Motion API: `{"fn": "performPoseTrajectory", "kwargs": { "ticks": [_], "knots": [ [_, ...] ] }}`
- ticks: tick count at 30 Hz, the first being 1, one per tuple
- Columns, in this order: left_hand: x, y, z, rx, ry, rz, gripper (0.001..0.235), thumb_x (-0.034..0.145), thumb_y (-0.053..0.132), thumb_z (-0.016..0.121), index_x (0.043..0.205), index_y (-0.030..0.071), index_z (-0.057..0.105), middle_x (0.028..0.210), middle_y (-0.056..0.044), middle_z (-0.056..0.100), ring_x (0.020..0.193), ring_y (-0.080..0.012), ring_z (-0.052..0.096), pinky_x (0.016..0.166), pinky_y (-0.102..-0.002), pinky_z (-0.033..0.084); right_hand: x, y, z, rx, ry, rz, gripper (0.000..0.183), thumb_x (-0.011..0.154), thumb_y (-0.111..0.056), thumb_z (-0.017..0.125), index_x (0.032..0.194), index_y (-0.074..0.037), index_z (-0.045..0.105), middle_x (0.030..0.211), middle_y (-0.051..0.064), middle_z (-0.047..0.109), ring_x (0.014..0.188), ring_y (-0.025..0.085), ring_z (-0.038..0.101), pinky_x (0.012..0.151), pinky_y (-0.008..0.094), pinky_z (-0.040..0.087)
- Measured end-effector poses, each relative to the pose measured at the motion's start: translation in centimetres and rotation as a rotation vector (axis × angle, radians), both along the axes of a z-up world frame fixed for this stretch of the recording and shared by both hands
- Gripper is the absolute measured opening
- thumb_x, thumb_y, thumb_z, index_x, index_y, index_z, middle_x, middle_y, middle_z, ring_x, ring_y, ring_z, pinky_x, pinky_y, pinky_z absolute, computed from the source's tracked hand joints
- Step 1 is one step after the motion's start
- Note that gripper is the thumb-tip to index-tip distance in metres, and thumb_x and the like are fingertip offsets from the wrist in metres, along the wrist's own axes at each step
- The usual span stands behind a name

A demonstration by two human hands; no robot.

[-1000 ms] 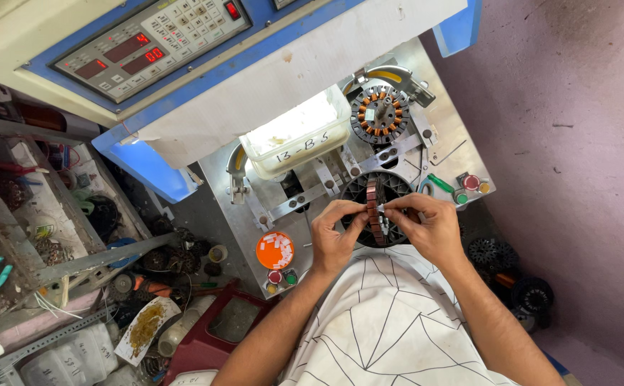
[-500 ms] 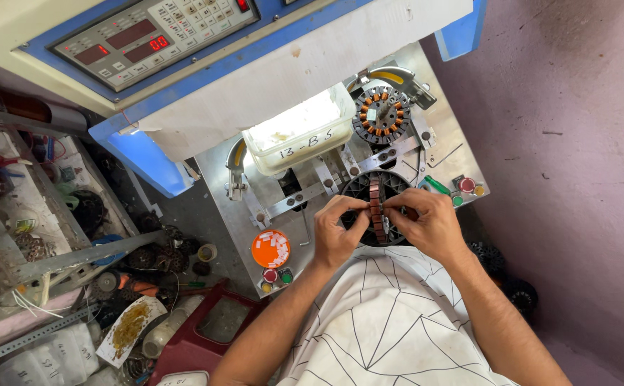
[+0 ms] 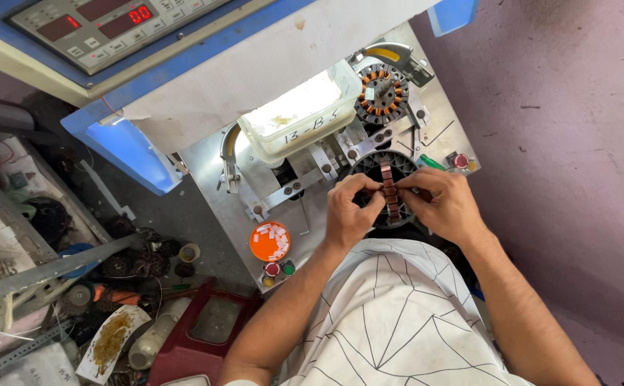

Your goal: The person winds copper wire around the metal core of a stator using a winding machine, guiding the wires by hand and securing them within the core slots.

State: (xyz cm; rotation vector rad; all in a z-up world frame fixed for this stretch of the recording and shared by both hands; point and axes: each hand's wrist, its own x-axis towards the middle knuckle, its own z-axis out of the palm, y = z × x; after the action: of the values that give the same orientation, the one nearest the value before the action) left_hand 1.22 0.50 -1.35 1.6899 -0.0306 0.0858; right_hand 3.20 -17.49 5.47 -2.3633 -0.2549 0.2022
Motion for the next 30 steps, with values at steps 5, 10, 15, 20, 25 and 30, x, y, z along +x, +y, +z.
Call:
{"fn": "performPoseTrajectory", "kwargs": {
  "ticks": [5, 10, 15, 20, 25, 30],
  "knots": [
    [0.6, 0.3, 0.5, -0.069, 0.116, -0.043, 0.014, 0.079, 0.012, 0.07, 0.09, 0.004, 0.066, 0.082, -0.007, 0.07, 0.076, -0.0206, 0.071, 0.074, -0.034, 0.057, -1.5, 0.5, 0.0, 0.032, 0.016, -0.096, 0.015, 0.092, -0.012, 0.072, 0.104, -0.002, 0.076, 0.081, 0.006, 0.073, 0.063, 0.015, 0.064, 0.058, 0.028, 0.049],
    [-0.5, 2.4, 2.5, -0.292, 0.067, -0.045, 0.029, 0.082, 0.016, 0.07, 0.109, 0.009, 0.063, 0.096, -0.006, 0.067, 0.091, -0.0214, 0.068, 0.087, -0.034, 0.055, -4.7, 2.1, -0.5, 0.822, 0.347, -0.562, 0.052, 0.111, -0.045, 0.044, 0.123, 0.001, 0.063, 0.074, 0.007, 0.061, 0.046, 0.005, 0.03, 0.041, 0.022, 0.026],
    [-3.9, 3.9, 6.6, 0.068, -0.338, -0.169, 0.031, 0.083, 0.018, 0.078, 0.112, 0.011, 0.07, 0.112, -0.008, 0.063, 0.11, -0.0271, 0.058, 0.104, -0.04, 0.044, -7.5, 2.9, -0.1, 1.04, 0.518, -0.567, 0.077, 0.108, -0.068, 0.022, 0.131, -0.001, 0.052, 0.074, 0.004, 0.054, 0.044, 0.004, 0.029, 0.038, 0.021, 0.024],
    [-6.3, 1.3, 7.8, 0.234, -0.437, -0.208, 0.014, 0.086, 0.015, 0.078, 0.097, 0.013, 0.07, 0.111, -0.001, 0.066, 0.115, -0.0235, 0.06, 0.099, -0.038, 0.043, -8.4, 2.5, -0.6, 1.031, 0.705, -0.507, 0.077, 0.099, -0.069, 0.023, 0.128, -0.004, 0.054, 0.082, 0.001, 0.055, 0.049, 0.006, 0.037, 0.038, 0.022, 0.026],
    [-8.2, 0.0, 7.5, 0.364, -0.384, -0.179, 0.016, 0.083, 0.009, 0.072, 0.097, 0.009, 0.064, 0.105, -0.006, 0.065, 0.11, -0.0284, 0.06, 0.098, -0.043, 0.044, -8.6, 0.1, -2.1, 1.098, 0.775, -0.304, 0.072, 0.104, -0.061, 0.032, 0.127, 0.0, 0.061, 0.079, 0.004, 0.058, 0.049, 0.005, 0.036, 0.04, 0.022, 0.027],
    [-9.0, -2.3, 7.0, -0.108, 0.013, 0.034, 0.011, 0.098, 0.007, 0.067, 0.104, 0.005, 0.058, 0.096, -0.006, 0.062, 0.089, -0.0177, 0.059, 0.082, -0.031, 0.049, -9.0, -1.6, -0.8, 0.593, -0.049, -0.078, 0.028, 0.104, -0.019, 0.066, 0.125, -0.001, 0.063, 0.079, 0.001, 0.066, 0.066, 0.007, 0.058, 0.056, 0.023, 0.044]
  ]
}}
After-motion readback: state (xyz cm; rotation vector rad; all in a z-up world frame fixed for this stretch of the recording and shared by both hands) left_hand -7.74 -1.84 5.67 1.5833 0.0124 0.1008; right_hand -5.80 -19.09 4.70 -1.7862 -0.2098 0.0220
